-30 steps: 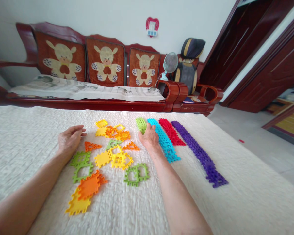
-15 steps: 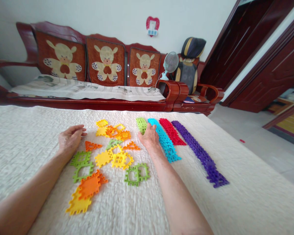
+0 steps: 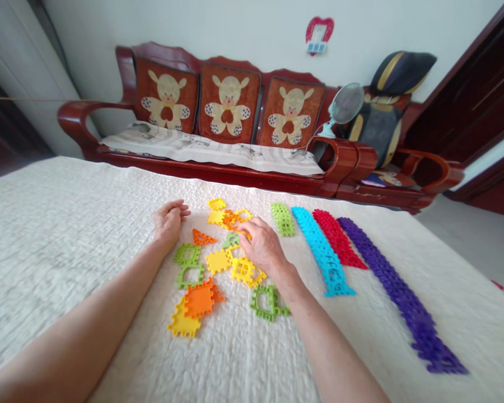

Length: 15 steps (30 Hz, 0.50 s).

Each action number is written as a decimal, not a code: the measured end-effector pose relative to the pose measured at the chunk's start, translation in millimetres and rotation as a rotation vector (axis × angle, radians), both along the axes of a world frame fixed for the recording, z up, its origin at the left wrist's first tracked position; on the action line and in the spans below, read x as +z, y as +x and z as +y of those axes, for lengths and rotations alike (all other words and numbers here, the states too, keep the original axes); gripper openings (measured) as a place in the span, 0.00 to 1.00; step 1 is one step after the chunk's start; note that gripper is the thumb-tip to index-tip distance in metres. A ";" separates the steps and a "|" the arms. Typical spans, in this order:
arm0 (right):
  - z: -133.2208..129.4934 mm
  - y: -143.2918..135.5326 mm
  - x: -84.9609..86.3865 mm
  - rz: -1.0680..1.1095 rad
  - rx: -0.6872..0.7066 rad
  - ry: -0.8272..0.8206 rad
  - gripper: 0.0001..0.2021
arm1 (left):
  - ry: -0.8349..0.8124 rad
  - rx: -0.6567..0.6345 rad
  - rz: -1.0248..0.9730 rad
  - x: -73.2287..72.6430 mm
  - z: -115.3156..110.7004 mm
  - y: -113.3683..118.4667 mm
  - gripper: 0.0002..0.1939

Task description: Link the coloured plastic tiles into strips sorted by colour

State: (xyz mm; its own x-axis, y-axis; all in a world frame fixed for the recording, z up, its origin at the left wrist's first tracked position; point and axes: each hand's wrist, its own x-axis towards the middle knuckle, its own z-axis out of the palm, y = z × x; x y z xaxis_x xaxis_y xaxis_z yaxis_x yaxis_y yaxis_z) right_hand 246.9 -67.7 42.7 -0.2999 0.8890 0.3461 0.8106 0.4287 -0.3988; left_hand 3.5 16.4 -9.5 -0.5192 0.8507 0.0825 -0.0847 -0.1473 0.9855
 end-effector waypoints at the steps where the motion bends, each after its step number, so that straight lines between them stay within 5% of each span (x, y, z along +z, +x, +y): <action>1: -2.7 -12.2 0.1 -0.001 0.069 -0.025 0.08 | -0.001 0.007 -0.032 1.6 -0.1 -0.3 0.15; 8: -16.2 -71.6 -1.5 -0.051 0.495 -0.103 0.16 | -0.003 0.049 -0.227 8.2 1.4 -4.7 0.14; 15: -21.2 -74.0 -10.9 -0.130 0.425 -0.113 0.10 | 0.018 0.057 -0.339 8.3 3.6 -7.7 0.15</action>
State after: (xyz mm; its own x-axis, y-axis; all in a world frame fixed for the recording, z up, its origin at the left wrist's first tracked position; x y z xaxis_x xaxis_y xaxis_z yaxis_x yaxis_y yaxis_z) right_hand 173.0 -89.0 31.8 -0.6806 0.7079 0.1888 0.6190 0.6935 -0.3688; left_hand -4.2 20.0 -1.2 -0.5659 0.8197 -0.0883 -0.3981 -0.1778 0.9000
